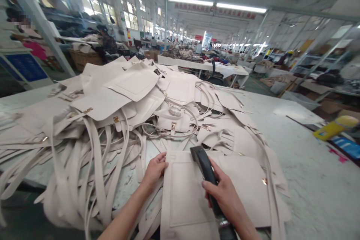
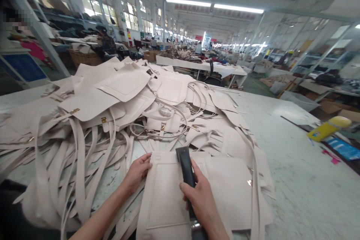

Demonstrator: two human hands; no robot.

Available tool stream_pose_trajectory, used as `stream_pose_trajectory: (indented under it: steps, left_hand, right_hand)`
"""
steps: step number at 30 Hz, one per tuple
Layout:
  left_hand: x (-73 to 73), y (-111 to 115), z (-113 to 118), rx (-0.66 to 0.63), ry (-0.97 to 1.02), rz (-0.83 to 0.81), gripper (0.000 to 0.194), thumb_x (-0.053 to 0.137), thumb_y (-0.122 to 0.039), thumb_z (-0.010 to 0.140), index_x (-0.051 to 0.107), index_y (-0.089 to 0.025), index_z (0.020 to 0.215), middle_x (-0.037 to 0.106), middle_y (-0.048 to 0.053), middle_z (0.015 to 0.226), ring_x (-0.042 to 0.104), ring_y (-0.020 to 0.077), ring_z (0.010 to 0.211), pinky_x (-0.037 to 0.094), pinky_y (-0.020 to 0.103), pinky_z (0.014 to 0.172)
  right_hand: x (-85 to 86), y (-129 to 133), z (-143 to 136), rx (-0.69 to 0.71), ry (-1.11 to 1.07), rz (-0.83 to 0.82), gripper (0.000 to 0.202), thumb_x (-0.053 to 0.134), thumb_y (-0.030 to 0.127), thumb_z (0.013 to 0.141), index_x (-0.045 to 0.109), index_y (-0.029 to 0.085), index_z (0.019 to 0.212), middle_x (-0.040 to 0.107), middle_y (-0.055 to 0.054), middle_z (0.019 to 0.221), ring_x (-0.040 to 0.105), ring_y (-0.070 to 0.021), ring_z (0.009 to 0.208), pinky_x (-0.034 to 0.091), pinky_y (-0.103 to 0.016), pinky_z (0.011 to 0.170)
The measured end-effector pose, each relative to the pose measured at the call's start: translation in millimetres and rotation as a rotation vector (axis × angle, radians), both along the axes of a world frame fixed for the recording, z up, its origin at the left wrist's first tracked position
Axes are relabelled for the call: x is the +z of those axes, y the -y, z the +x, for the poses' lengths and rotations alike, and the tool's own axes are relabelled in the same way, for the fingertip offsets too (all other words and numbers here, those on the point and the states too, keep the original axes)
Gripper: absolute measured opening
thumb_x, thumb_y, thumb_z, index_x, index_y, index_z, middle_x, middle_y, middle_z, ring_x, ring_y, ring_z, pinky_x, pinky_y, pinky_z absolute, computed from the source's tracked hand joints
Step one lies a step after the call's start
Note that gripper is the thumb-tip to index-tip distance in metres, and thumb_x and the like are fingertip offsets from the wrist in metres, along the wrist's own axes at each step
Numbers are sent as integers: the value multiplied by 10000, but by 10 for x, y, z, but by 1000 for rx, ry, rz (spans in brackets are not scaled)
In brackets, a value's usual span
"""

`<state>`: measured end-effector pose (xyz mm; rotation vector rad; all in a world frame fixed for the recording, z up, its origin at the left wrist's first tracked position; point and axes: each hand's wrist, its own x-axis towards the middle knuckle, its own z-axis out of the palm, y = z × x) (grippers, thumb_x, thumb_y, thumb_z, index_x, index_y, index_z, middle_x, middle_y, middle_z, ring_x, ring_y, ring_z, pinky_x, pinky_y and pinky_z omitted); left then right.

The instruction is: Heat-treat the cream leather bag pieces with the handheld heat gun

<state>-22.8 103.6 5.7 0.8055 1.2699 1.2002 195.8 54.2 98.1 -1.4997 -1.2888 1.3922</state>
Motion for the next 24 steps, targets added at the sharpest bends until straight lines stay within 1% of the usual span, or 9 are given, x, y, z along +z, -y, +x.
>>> stream_pose_trajectory:
  steps: [2,4,6,8,11,14,16,19,24]
  left_hand:
    - [76,-112,4,66,-350,122,360,561,-219,641,576,-122,987,645,63,853,593,190,765,454,296,694]
    - [192,-255,100,40,-726,323,303,518,-212,696,583,-140,983,614,79,974,544,214,942,397,346,858]
    - [295,-407,322,-107,-1006,479,302,489,-169,717,578,-165,1006,580,78,1053,490,214,1031,338,355,930]
    - [339,-538,650,-307,-1161,490,272,492,-162,718,591,-175,971,591,77,995,506,216,986,356,354,899]
    - [271,-640,1160,-447,-1221,426,175,529,-203,703,603,-171,857,592,73,885,537,219,874,403,341,796]
    - [121,-628,1454,-399,-1212,460,169,519,-187,701,569,-168,862,560,72,930,510,211,908,391,325,795]
    - [32,-593,1503,-350,-1189,531,178,494,-143,698,543,-173,866,543,65,928,492,200,915,377,318,810]
    - [-45,-556,1463,-287,-1117,629,174,468,-96,678,516,-177,824,527,54,851,485,194,862,378,311,788]
    - [-87,-560,1426,-255,-1027,684,179,447,-68,651,494,-182,780,512,45,796,481,193,825,381,302,757]
  right_hand:
    - [-6,147,292,-53,37,-58,720,531,206,704,229,233,1356,555,65,517,480,-111,355,424,-206,323]
    - [-37,284,593,-82,91,-102,725,527,247,716,196,243,1361,561,67,481,482,-117,335,415,-204,315]
    - [-82,353,839,-82,134,-116,726,512,285,731,166,234,1368,560,69,429,481,-121,314,417,-206,319]
    - [-125,330,996,-77,134,-128,752,511,312,730,139,215,1377,550,72,391,476,-123,296,416,-206,315]
    - [-171,143,1072,-81,32,-148,816,546,327,693,125,196,1381,551,76,416,492,-131,309,421,-210,293]
    - [-190,-148,1046,-108,-47,-135,793,595,309,637,246,205,1342,553,73,501,520,-142,342,445,-238,284]
    - [-183,-333,1021,-126,-46,-110,748,613,290,611,329,207,1299,545,74,521,518,-142,332,443,-247,277]
    - [-132,-478,1026,-151,-32,-62,772,616,289,616,301,211,1316,543,84,502,520,-144,329,436,-240,290]
    - [-55,-271,1142,-164,39,-17,767,575,316,671,225,213,1346,557,80,418,507,-148,311,420,-228,300]
